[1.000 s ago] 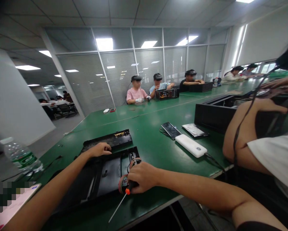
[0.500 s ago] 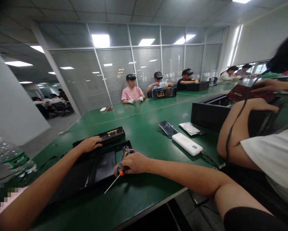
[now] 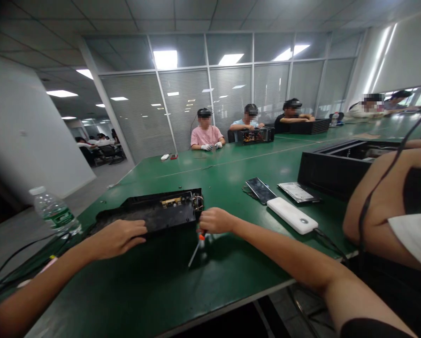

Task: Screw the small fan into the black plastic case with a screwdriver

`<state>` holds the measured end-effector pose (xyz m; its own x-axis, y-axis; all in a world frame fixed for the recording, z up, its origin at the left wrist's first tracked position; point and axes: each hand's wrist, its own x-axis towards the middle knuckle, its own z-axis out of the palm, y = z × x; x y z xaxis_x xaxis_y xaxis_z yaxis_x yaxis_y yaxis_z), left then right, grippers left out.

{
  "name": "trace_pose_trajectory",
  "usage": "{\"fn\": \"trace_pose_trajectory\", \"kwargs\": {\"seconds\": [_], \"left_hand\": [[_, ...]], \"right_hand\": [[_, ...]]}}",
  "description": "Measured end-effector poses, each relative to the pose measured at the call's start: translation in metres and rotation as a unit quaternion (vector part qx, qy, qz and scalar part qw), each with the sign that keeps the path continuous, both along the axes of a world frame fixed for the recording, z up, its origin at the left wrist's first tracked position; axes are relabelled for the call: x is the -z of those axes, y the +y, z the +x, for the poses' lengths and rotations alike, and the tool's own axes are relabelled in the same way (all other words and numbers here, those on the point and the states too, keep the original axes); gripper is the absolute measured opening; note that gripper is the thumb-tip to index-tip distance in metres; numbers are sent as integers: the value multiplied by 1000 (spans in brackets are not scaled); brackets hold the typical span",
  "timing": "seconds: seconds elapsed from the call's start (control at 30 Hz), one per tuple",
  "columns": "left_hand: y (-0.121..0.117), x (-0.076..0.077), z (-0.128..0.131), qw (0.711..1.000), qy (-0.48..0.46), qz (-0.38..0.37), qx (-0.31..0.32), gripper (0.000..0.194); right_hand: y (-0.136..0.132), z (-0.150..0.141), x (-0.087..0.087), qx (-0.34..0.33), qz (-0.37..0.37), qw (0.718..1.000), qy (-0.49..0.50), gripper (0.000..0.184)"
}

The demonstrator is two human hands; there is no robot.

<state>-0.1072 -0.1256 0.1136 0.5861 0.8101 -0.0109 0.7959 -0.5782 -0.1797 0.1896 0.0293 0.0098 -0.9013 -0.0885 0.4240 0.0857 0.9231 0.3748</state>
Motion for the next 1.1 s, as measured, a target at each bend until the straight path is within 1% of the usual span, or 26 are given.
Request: {"fn": "trace_pose_trajectory", "kwargs": {"seconds": [0.03, 0.07, 0.1, 0.17, 0.2, 0.27, 0.3, 0.37, 0.43, 0.5, 0.57, 0.63, 0.67, 0.73, 0.8, 0.83, 0.9, 0.97, 1.03, 1.1], "left_hand": [[-7, 8, 2, 1000, -1, -14, 0, 20], [-14, 15, 4, 1000, -5, -25, 1, 19], [-20, 22, 7, 999, -10, -35, 2, 19], [-30, 32, 15, 999, -23, -47, 5, 18], [-34, 36, 18, 998, -29, -52, 7, 16], [-42, 44, 23, 997, -38, -64, 9, 14], [-45, 47, 23, 997, -40, -71, 9, 14], [-48, 52, 21, 996, -41, -84, 5, 15], [-46, 55, 18, 995, -40, -92, -1, 16], [-35, 53, 16, 993, -45, -105, -3, 19], [-14, 48, 19, 992, -63, -111, 4, 22], [16, 45, 28, 993, -85, -79, 13, 23], [33, 46, 34, 995, -94, -38, 12, 24], [66, 53, 46, 997, -75, 19, 10, 26], [93, 67, 55, 999, -31, 28, 16, 20], [102, 74, 58, 999, -15, 32, 19, 18], [113, 87, 60, 999, 3, 45, 31, 19], [115, 95, 59, 997, 13, 67, 42, 20], [112, 97, 59, 995, 22, 82, 49, 20], [110, 95, 58, 994, 27, 92, 57, 19]], "right_hand": [[-9, 14, 1, -21, -8, 1000, 5, 30], [-18, 25, 1, -16, -24, 999, 34, 31], [-27, 34, 1, 0, -43, 997, 62, 30], [-42, 39, 1, 29, -75, 992, 92, 31], [-49, 38, 1, 31, -84, 992, 85, 33], [-59, 28, 3, 2, -85, 996, 40, 40], [-62, 23, 5, -18, -81, 996, 14, 40], [-68, 14, 10, -41, -75, 996, -23, 33], [-71, 8, 15, -34, -78, 996, -38, 29], [-72, 5, 17, -9, -87, 996, -37, 28], [-71, 3, 17, 13, -95, 995, -36, 27], [-68, 1, 16, 28, -102, 994, -40, 26], [-67, 0, 15, 35, -104, 993, -43, 25], [-63, 0, 14, 50, -108, 992, -50, 23], [-60, 0, 13, 57, -111, 991, -57, 23], [-58, 1, 13, 56, -112, 990, -60, 23], [-56, 2, 12, 50, -113, 990, -67, 23], [-54, 3, 10, 43, -115, 990, -69, 24], [-54, 4, 8, 35, -116, 990, -71, 25], [-54, 4, 7, 31, -113, 990, -72, 26]]}}
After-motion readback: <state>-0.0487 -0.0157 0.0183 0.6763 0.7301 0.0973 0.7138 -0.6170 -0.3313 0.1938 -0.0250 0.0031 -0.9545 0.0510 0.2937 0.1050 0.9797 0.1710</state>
